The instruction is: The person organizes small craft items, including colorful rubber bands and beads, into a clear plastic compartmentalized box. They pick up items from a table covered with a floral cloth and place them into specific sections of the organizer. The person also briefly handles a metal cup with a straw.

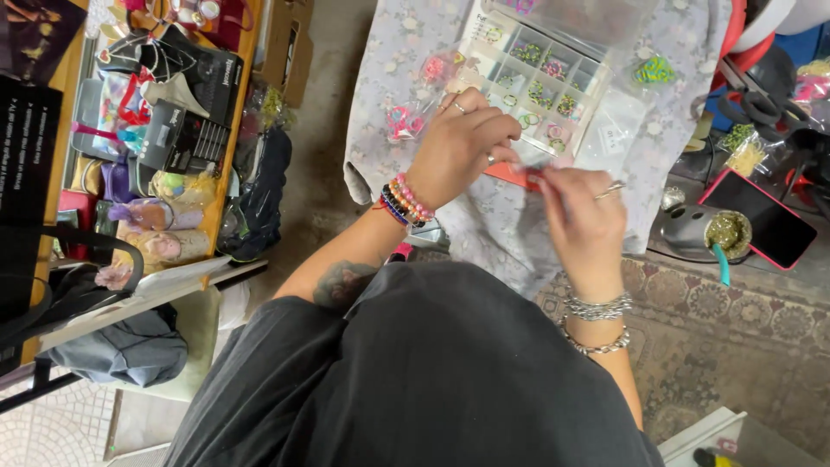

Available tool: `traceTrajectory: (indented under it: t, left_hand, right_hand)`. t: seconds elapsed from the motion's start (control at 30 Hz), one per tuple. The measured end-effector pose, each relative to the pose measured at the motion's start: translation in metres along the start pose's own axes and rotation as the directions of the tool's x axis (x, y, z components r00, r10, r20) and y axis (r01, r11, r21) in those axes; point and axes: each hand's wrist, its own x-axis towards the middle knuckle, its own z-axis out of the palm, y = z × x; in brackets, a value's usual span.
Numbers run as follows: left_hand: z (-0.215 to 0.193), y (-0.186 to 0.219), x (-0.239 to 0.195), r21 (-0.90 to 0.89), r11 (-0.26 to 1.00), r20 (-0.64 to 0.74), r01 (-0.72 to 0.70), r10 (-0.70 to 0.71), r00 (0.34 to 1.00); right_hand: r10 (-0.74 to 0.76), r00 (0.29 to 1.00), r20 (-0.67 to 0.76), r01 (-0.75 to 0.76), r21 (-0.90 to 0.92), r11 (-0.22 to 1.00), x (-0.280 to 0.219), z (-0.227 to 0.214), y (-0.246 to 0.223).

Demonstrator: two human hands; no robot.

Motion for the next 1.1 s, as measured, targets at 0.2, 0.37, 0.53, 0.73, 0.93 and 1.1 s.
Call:
traceTrajectory:
  t: [0.2,0.37,0.53,0.73,0.93,1.1]
  left_hand:
    - [-0.009,0.004,0.015,-0.095,0.995,-0.056,0.019,-0.024,0.998]
    - [-0.038,0.032,0.030,-0.414,0.887,-0.137,0.206,-0.284,0.949]
    - [-0.050,0.070,0.024,-0.637,0.684,-0.044,0.356,-0.494,0.869]
    - [-0.053,0.089,0.007,-0.723,0.567,0.050,0.396,-0.529,0.847]
    - [-0.049,0.097,-0.006,-0.537,0.736,-0.126,0.413,-0.554,0.823]
    - [-0.036,0.092,-0.023,-0.598,0.603,0.065,0.527,-0.619,0.783]
  right_hand:
    - [-0.134,0.991,-0.009,0.133,-0.032,0.991,-0.001,0.030,-0.016]
    - [0.020,0.996,-0.089,-0.011,0.105,0.994,-0.003,0.017,-0.023]
    - [0.284,0.955,-0.080,-0.185,0.585,0.790,0.001,0.000,-0.046]
    - [0.350,0.911,0.217,-0.308,0.924,0.227,-0.012,0.016,-0.032]
    - [0.489,0.854,0.178,-0.369,0.870,0.327,-0.024,0.022,-0.023]
    - [0.441,0.888,0.130,-0.392,0.713,0.581,-0.027,0.004,-0.022]
